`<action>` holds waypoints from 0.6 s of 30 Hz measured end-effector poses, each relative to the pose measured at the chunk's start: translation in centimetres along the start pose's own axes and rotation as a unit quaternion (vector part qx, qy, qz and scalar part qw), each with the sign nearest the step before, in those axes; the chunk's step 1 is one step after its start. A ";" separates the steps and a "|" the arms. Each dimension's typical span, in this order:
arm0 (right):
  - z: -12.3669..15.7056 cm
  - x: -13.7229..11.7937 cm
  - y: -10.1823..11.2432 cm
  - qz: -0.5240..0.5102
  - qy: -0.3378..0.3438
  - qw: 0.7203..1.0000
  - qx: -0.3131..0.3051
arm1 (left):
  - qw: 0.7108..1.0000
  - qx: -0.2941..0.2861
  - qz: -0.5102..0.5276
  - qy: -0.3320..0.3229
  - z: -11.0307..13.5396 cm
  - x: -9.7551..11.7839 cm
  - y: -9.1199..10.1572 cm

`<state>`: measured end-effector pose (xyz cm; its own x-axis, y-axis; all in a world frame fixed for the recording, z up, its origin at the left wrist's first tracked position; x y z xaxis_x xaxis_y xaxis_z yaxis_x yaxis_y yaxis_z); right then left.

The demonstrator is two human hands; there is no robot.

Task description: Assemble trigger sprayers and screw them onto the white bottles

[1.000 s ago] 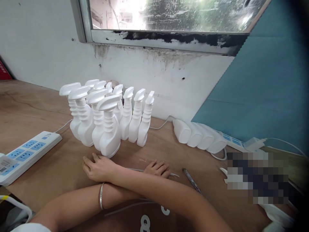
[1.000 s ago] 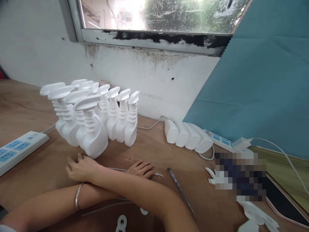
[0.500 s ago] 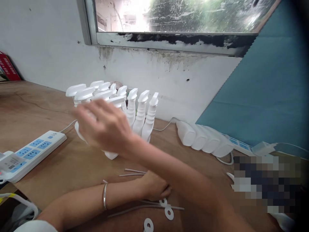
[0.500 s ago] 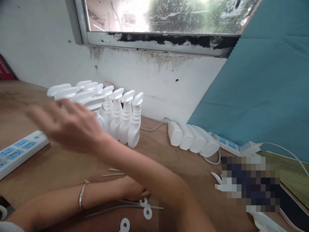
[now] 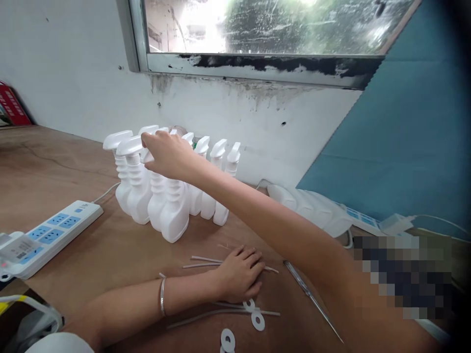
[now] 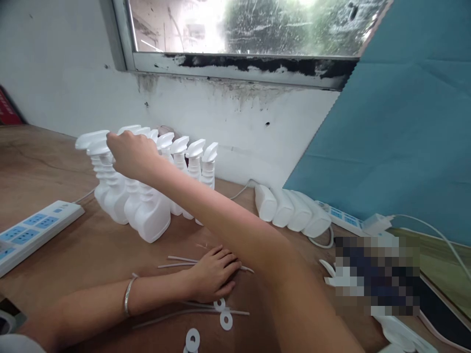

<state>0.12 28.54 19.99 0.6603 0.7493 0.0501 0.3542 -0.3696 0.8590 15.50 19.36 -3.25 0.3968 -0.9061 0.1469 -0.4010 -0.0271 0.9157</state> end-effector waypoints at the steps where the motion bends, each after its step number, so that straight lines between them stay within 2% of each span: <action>1: 0.2 -0.2 0.1 0.008 0.002 1.000 0.003 | 1.000 0.000 -0.001 0.000 0.0 0.0 0.0; 8: 0.2 -0.9 0.1 0.036 0.008 0.999 -0.005 | 1.000 0.003 0.006 0.000 0.0 0.0 0.1; 18: 0.5 -0.3 0.1 -0.007 -0.011 1.000 -0.003 | 1.000 0.008 0.008 0.000 0.1 -0.1 0.1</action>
<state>0.28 27.99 19.78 0.6689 0.7429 0.0264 0.3604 -0.3552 0.8625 15.37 19.36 -3.23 0.3905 -0.9064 0.1612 -0.4209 -0.0200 0.9069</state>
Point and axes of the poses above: each hand's wrist, its own z-axis away from the middle knuckle, its own y-axis out of the back of the hand, x = y × z, the point moved 6 cm from there along -z, towards the middle knuckle, and after that the axes turned 6 degrees about x, right-handed, at the moved point
